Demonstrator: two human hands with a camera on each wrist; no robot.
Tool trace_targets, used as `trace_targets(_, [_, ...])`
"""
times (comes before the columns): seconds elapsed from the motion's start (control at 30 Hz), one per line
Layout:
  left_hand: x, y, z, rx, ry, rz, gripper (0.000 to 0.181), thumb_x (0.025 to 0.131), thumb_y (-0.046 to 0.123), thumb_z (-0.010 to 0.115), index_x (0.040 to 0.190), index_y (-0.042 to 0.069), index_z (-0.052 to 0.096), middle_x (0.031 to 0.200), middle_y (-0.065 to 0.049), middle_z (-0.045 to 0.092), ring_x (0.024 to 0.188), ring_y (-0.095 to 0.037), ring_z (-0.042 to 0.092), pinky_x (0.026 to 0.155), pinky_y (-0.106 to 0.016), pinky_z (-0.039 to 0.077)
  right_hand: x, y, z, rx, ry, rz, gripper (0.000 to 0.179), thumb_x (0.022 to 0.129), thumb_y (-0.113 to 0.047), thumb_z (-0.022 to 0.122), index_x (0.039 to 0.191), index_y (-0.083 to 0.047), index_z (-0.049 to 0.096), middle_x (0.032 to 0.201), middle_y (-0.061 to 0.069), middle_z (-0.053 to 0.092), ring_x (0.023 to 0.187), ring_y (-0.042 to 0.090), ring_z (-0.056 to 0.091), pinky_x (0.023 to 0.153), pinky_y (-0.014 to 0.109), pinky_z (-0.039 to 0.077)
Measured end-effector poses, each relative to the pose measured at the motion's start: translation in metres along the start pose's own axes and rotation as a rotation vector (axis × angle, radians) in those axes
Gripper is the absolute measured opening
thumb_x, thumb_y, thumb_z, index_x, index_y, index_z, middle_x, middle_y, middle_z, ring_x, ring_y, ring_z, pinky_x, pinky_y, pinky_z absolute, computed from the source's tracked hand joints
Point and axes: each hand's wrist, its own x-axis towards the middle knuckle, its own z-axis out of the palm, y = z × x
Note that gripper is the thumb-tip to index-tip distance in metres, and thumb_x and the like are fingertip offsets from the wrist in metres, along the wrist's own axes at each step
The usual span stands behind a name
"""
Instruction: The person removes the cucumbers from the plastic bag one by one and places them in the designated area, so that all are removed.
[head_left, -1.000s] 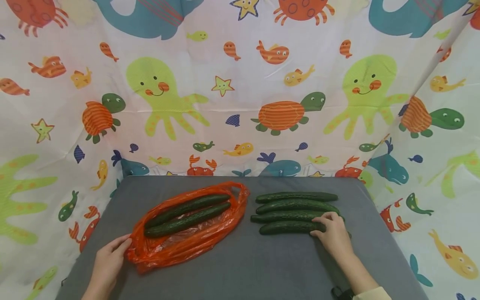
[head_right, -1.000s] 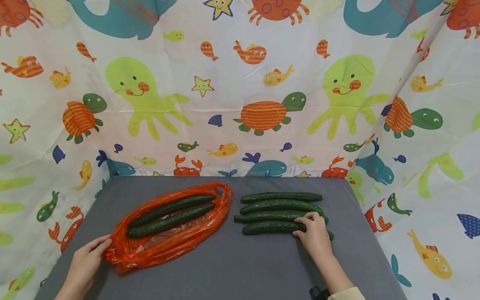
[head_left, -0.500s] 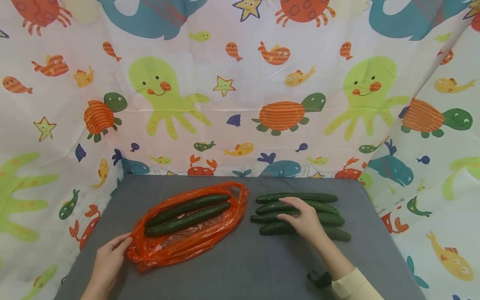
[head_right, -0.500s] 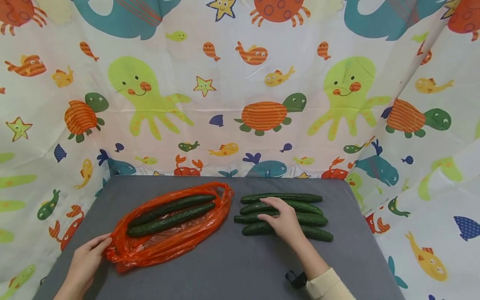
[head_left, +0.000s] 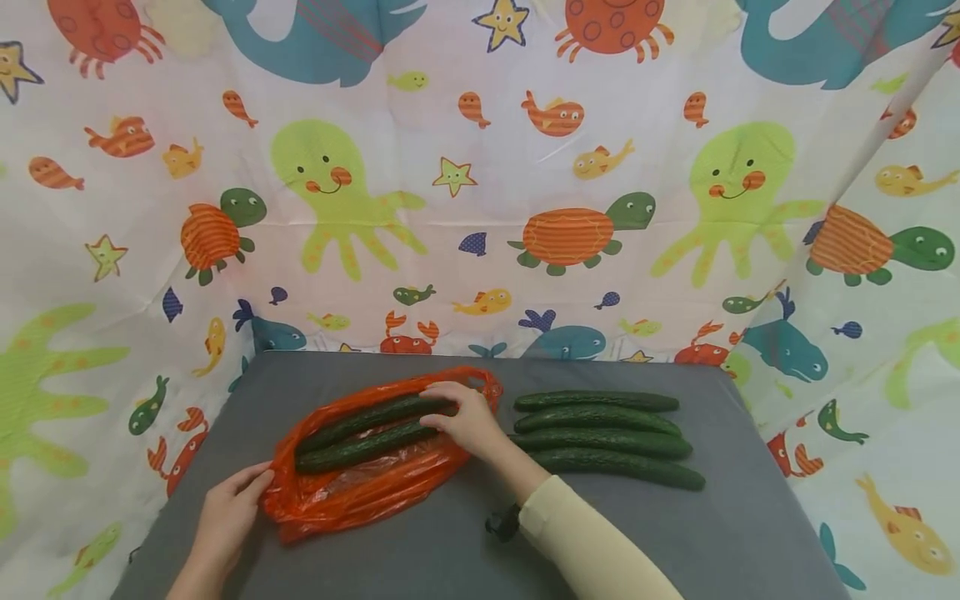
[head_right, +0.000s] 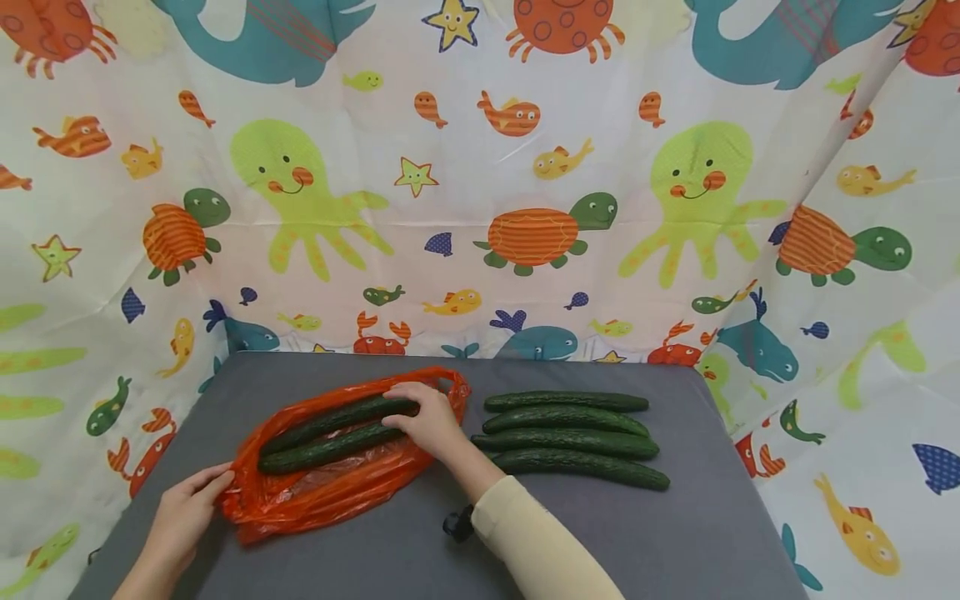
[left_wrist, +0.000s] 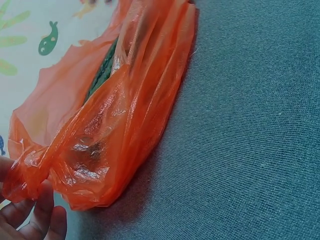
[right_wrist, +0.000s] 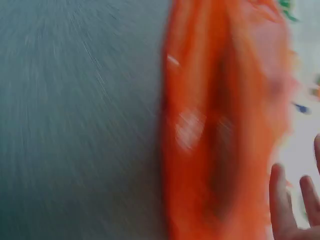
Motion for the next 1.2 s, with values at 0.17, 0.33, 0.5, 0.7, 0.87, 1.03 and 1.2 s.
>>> trace_targets(0.17, [0.001,0.000,0.001,-0.016,0.002,0.002,0.057,0.107,0.042,0.046,0.144,-0.001,0.052,0.150,-0.026,0.046,0.135,-0.038,0.045,0.106,-0.055,0.045,0.011,0.027,0.035,-0.127,-0.099,0.057,0.037,0.089,-0.010,0.078,0.125,-0.017,0.073,0.140,0.004,0.060,0.133,0.026,0.052,0.109,0.050,0.046])
trace_targets(0.33, [0.003,-0.003,0.002,-0.006,-0.004,-0.011,0.058,0.106,0.044,0.047,0.143,0.000,0.053,0.149,-0.026,0.047,0.134,-0.037,0.046,0.102,-0.052,0.048,0.012,0.037,0.050,-0.257,-0.100,0.100,0.043,0.084,-0.007,0.081,0.125,-0.019,0.073,0.134,0.002,0.065,0.132,0.029,0.052,0.113,0.051,0.041])
trace_targets(0.5, [0.003,-0.004,0.003,-0.013,-0.014,-0.013,0.058,0.106,0.044,0.048,0.143,0.001,0.053,0.150,-0.025,0.047,0.135,-0.037,0.046,0.103,-0.052,0.048,0.012,0.039,0.054,-0.344,-0.062,0.088,0.040,0.082,-0.010,0.084,0.121,-0.018,0.076,0.124,0.000,0.070,0.124,0.026,0.055,0.110,0.045,0.044])
trace_targets(0.7, [0.003,-0.002,0.001,-0.034,-0.033,-0.016,0.060,0.106,0.046,0.047,0.145,0.001,0.051,0.153,-0.025,0.043,0.138,-0.038,0.042,0.105,-0.051,0.047,0.017,0.023,0.046,-0.324,-0.085,0.058,0.041,0.083,-0.014,0.082,0.122,-0.018,0.075,0.122,-0.001,0.072,0.122,0.024,0.059,0.106,0.041,0.049])
trace_targets(0.87, [0.004,0.000,0.002,-0.013,-0.033,-0.002,0.061,0.105,0.047,0.048,0.144,0.001,0.052,0.152,-0.025,0.045,0.136,-0.037,0.044,0.091,-0.034,0.055,0.018,0.000,0.028,-0.300,-0.083,0.035,0.042,0.082,-0.013,0.082,0.123,-0.018,0.075,0.124,-0.001,0.072,0.123,0.021,0.062,0.101,0.038,0.054])
trace_targets(1.03, [0.004,-0.001,0.004,-0.016,-0.035,-0.019,0.061,0.105,0.047,0.047,0.146,0.001,0.051,0.153,-0.025,0.044,0.137,-0.039,0.043,0.095,-0.041,0.054,0.013,-0.017,0.005,-0.262,-0.042,0.033,0.041,0.081,-0.014,0.083,0.122,-0.019,0.076,0.122,-0.001,0.073,0.122,0.021,0.063,0.102,0.040,0.053])
trace_targets(1.2, [0.004,-0.002,0.004,-0.024,-0.022,-0.023,0.060,0.106,0.045,0.046,0.146,0.000,0.050,0.152,-0.025,0.044,0.136,-0.037,0.044,0.085,-0.030,0.054,-0.001,-0.016,-0.021,-0.216,0.009,0.049,0.041,0.082,-0.016,0.083,0.122,-0.020,0.076,0.123,0.000,0.073,0.120,0.021,0.065,0.097,0.041,0.056])
